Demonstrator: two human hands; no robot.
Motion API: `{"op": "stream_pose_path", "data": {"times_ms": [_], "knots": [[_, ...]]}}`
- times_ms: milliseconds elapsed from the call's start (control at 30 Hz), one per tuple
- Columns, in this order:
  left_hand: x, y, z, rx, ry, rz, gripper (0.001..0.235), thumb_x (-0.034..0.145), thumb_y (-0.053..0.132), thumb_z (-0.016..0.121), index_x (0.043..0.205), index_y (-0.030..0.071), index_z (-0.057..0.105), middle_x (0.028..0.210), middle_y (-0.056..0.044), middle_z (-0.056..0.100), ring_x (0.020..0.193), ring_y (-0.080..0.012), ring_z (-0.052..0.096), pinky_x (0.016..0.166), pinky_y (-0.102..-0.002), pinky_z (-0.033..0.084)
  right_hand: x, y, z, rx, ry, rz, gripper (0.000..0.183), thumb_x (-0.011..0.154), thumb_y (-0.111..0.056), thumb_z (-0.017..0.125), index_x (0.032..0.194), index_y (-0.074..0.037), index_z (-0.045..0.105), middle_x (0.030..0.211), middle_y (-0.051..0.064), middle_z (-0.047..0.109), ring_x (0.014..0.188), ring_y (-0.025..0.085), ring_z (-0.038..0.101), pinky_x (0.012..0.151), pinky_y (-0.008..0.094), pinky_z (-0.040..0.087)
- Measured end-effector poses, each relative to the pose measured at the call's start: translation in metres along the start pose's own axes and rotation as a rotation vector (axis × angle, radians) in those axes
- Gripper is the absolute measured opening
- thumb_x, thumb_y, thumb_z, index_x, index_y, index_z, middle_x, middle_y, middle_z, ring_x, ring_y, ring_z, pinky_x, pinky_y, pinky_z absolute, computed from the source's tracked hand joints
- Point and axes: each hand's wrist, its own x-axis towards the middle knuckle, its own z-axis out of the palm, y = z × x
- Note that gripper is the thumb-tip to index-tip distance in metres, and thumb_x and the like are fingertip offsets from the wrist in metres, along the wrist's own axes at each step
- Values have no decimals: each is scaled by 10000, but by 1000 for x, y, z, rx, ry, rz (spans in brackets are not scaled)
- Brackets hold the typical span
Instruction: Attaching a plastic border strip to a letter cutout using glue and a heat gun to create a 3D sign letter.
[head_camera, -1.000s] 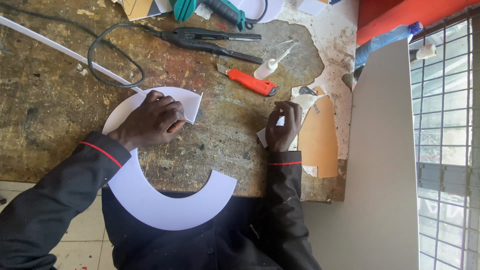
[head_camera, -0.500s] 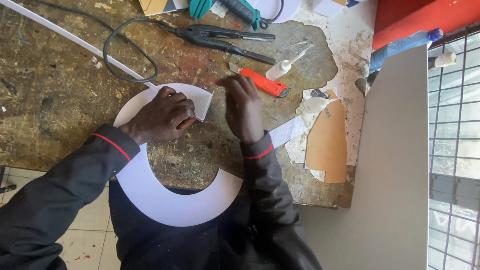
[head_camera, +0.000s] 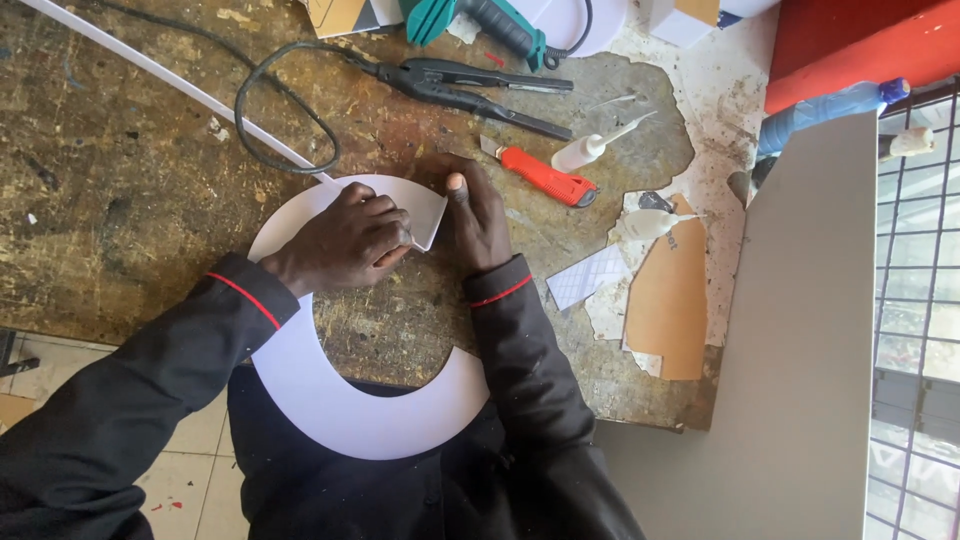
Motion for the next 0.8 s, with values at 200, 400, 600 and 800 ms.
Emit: {"op": "stream_pose_path", "data": {"times_ms": [200,400,600,800], "knots": [[2,1,-2,3,8,-5,378,942,47,792,937,229,461,749,93,488,829,-254,699,818,-445,452,-1,16,1,-141,62,-52,421,1251,-374,476,1332,-73,760,1185,255,759,1139,509,730,1020,567,563],[4,0,-3,4,21,0,373,919,9,773,926,223,467,741,84,475,810,-261,679,818,-434,447,-4,4,6,-119,126,-72,433,1258,-347,458,1333,-54,767,1191,281,760,1131,516,736,1051,585,559],[3,-1,-1,39,40,15,356,924,14,779,953,210,484,761,77,493,817,-269,685,811,-443,449,-8,13,7,-4,197,-76,438,1273,-330,452,1321,-45,781,1130,204,801,1087,311,769,1042,494,579],[10,7,-10,48,26,-8,357,924,7,740,931,211,447,757,108,419,779,-248,643,809,-437,453,-13,19,5,-81,237,-84,329,1215,-300,613,1254,-23,787,1104,250,793,1078,389,770,1016,541,581]]}}
